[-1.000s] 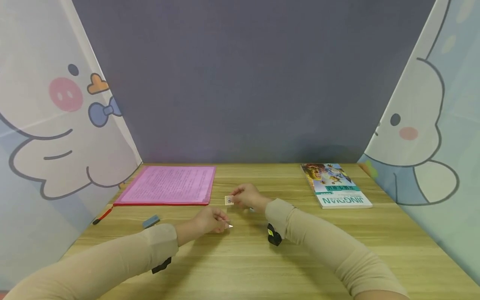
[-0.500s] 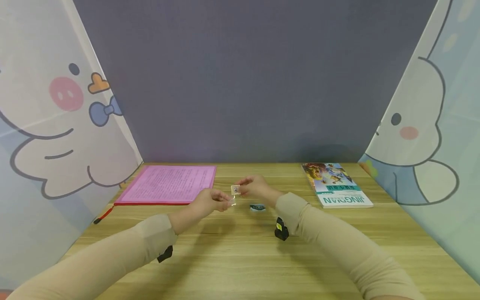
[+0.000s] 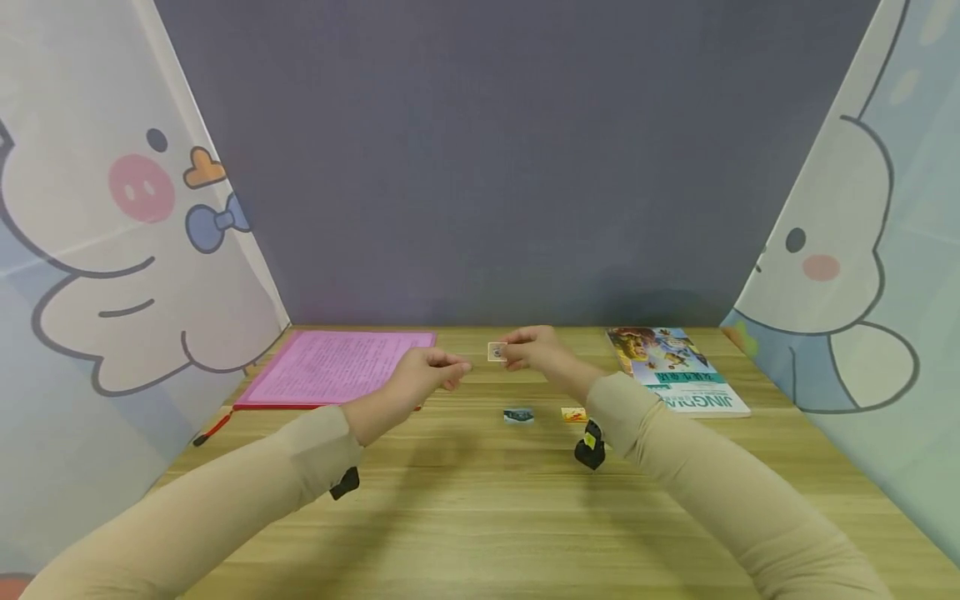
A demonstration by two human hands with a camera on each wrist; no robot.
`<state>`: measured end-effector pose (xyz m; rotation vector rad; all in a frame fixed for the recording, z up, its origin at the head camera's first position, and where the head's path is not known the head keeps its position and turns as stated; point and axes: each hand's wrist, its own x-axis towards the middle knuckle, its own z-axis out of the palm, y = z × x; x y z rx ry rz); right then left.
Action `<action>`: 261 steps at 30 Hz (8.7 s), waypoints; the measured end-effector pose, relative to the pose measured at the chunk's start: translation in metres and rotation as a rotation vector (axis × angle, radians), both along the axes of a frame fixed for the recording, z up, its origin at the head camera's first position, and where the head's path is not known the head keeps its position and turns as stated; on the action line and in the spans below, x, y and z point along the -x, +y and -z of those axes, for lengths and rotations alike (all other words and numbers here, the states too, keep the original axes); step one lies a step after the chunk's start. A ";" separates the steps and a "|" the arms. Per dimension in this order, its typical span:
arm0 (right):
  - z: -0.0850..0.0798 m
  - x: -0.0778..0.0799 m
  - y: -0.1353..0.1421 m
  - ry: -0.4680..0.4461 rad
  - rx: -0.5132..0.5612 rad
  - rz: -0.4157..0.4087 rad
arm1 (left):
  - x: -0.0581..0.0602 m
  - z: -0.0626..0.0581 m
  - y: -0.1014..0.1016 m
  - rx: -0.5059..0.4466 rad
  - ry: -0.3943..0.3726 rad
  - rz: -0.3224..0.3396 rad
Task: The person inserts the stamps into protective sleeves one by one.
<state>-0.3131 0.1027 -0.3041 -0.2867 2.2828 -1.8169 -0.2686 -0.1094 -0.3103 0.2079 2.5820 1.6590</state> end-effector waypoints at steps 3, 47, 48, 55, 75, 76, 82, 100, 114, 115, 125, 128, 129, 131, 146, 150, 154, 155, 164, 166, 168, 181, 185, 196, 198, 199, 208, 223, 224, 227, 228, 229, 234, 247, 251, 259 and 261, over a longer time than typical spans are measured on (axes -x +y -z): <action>-0.009 -0.004 0.006 0.003 0.020 -0.005 | 0.002 -0.004 0.003 -0.023 0.036 0.006; -0.034 -0.034 0.004 0.108 0.039 0.080 | -0.001 -0.025 0.024 -0.078 0.007 -0.045; -0.034 -0.034 0.004 0.112 0.037 0.081 | -0.001 -0.025 0.024 -0.080 0.003 -0.046; -0.034 -0.037 0.005 0.107 0.032 0.081 | -0.002 -0.026 0.024 -0.079 0.020 -0.039; -0.032 -0.036 0.006 0.111 0.020 0.088 | 0.002 -0.023 0.031 -0.055 0.043 -0.065; -0.032 -0.036 0.006 0.109 0.018 0.087 | 0.002 -0.023 0.031 -0.053 0.046 -0.062; -0.029 -0.036 0.006 0.096 0.019 0.083 | 0.001 -0.022 0.036 -0.064 0.068 -0.044; -0.027 -0.031 0.010 0.118 0.036 0.079 | 0.004 -0.022 0.036 -0.060 0.071 -0.051; -0.027 -0.034 0.009 0.096 0.037 0.078 | 0.002 -0.023 0.035 -0.069 0.070 -0.070; -0.027 -0.035 0.009 0.098 0.039 0.077 | 0.002 -0.023 0.034 -0.071 0.071 -0.072; -0.027 -0.036 0.008 0.093 0.028 0.078 | 0.002 -0.022 0.033 -0.070 0.063 -0.082; -0.027 -0.037 0.008 0.086 0.020 0.080 | 0.003 -0.022 0.033 -0.070 0.064 -0.082; -0.027 -0.037 0.007 0.084 0.021 0.080 | 0.003 -0.022 0.033 -0.070 0.064 -0.082; -0.027 -0.037 0.006 0.081 0.024 0.077 | 0.003 -0.022 0.034 -0.070 0.064 -0.085; -0.026 -0.035 0.009 0.123 0.052 0.072 | 0.003 -0.022 0.032 -0.100 0.092 -0.073; -0.026 -0.036 0.009 0.119 0.055 0.069 | 0.003 -0.021 0.031 -0.093 0.097 -0.075; -0.026 -0.036 0.008 0.124 0.058 0.078 | 0.002 -0.021 0.030 -0.090 0.105 -0.076; -0.026 -0.036 0.008 0.125 0.059 0.080 | 0.002 -0.022 0.030 -0.090 0.106 -0.075; -0.026 -0.036 0.008 0.132 0.074 0.077 | -0.001 -0.023 0.030 -0.087 0.102 -0.072; -0.026 -0.036 0.008 0.132 0.078 0.083 | -0.001 -0.023 0.030 -0.088 0.102 -0.071; -0.026 -0.036 0.008 0.132 0.081 0.089 | -0.001 -0.023 0.030 -0.086 0.105 -0.073; -0.023 -0.035 0.007 0.107 0.085 0.077 | -0.001 -0.020 0.032 -0.096 0.087 -0.086; -0.022 -0.034 0.007 0.107 0.087 0.079 | -0.001 -0.020 0.032 -0.097 0.090 -0.089; -0.022 -0.034 0.006 0.078 0.101 0.068 | -0.002 -0.021 0.030 -0.064 0.097 -0.092; -0.021 -0.034 0.005 0.070 0.114 0.069 | -0.002 -0.020 0.030 -0.065 0.093 -0.092; -0.021 -0.033 0.005 0.068 0.114 0.068 | -0.002 -0.020 0.030 -0.065 0.092 -0.091; -0.019 -0.033 0.005 0.070 0.101 0.045 | -0.002 -0.019 0.030 -0.039 0.091 -0.092; -0.017 -0.035 0.004 0.060 0.044 0.011 | -0.004 -0.019 0.029 -0.025 0.104 -0.089; -0.017 -0.035 0.004 0.058 0.043 0.011 | -0.004 -0.019 0.029 -0.023 0.106 -0.087; -0.017 -0.036 0.003 0.051 0.043 0.008 | -0.004 -0.019 0.029 -0.022 0.108 -0.084; -0.017 -0.035 0.003 0.050 0.043 0.008 | -0.004 -0.018 0.028 -0.020 0.110 -0.083; -0.017 -0.035 0.003 0.048 0.045 0.007 | -0.004 -0.018 0.028 -0.016 0.111 -0.081; -0.016 -0.035 0.002 0.045 0.031 -0.013 | -0.003 -0.017 0.027 -0.006 0.126 -0.075; -0.017 -0.038 0.005 0.050 -0.035 -0.075 | -0.006 -0.015 0.026 0.024 0.147 -0.017; -0.017 -0.038 0.006 0.049 -0.034 -0.082 | -0.005 -0.014 0.026 0.019 0.150 -0.004; -0.018 -0.036 0.008 0.059 -0.066 -0.082 | -0.002 -0.013 0.026 0.039 0.157 0.010; -0.018 -0.036 0.009 0.064 -0.066 -0.079 | -0.002 -0.014 0.027 0.034 0.146 0.012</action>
